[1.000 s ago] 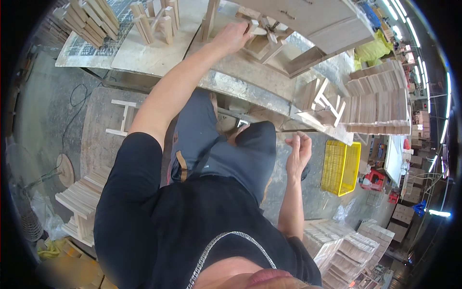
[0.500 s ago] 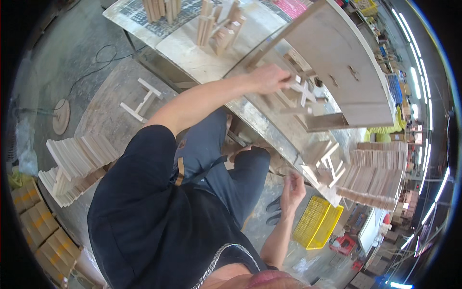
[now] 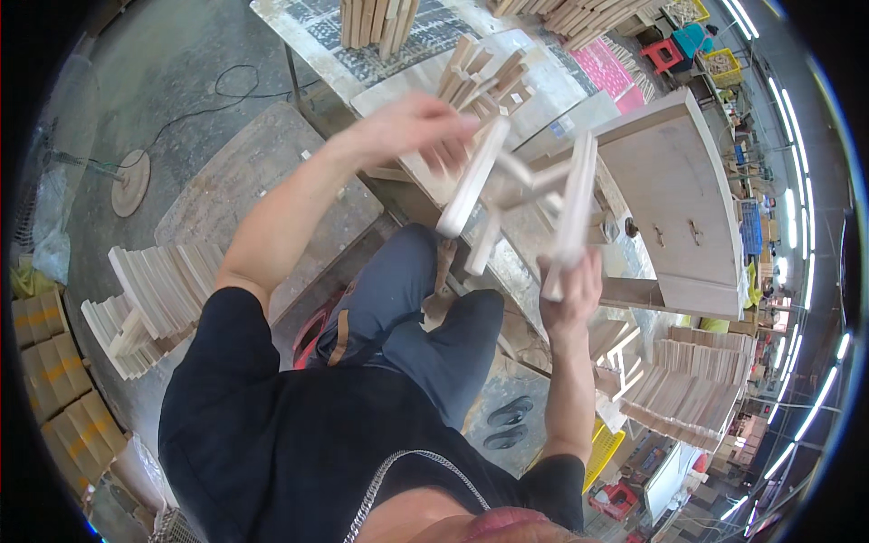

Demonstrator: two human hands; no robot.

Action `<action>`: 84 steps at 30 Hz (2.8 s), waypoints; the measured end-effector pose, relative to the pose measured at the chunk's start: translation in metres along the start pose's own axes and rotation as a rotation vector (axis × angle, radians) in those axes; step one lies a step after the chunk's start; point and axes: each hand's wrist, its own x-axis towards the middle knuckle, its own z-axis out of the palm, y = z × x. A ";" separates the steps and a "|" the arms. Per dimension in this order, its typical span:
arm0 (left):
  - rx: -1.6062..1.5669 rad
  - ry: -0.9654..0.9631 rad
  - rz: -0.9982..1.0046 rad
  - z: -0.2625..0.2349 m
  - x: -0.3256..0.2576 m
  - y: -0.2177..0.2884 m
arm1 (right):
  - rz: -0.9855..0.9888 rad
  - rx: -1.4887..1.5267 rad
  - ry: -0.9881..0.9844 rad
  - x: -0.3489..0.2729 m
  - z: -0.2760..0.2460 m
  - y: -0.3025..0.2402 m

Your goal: Assembling wooden cross-frames and stacking them using a mallet.

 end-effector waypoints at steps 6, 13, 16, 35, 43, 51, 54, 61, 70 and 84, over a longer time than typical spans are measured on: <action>0.715 0.787 0.395 -0.042 0.091 -0.106 | 0.508 0.652 0.264 0.137 0.049 0.018; 0.650 0.615 0.162 -0.047 0.110 -0.104 | 0.609 0.578 0.021 0.211 0.088 0.071; 0.649 0.564 0.178 -0.049 0.084 -0.103 | 0.647 0.670 -0.035 0.206 0.108 0.083; 0.620 0.492 0.201 -0.055 0.054 -0.111 | 0.734 0.672 -0.337 0.187 0.177 0.106; 0.641 0.672 0.214 -0.022 0.051 -0.107 | 0.755 0.500 -0.330 0.180 0.189 0.099; 0.624 0.704 0.192 -0.028 0.051 -0.109 | 0.905 0.508 -0.264 0.179 0.187 0.071; 0.680 0.702 0.168 -0.017 0.060 -0.107 | 0.872 0.409 -0.155 0.159 0.166 0.068; 0.520 0.596 0.352 -0.036 0.070 -0.141 | 0.433 0.471 -0.160 0.007 0.013 -0.053; 0.887 0.961 0.266 -0.091 -0.024 -0.169 | 1.015 -0.539 -0.416 -0.267 -0.223 0.077; 1.369 0.646 -0.520 -0.083 -0.131 -0.264 | 1.111 -0.276 -0.384 -0.352 -0.229 0.148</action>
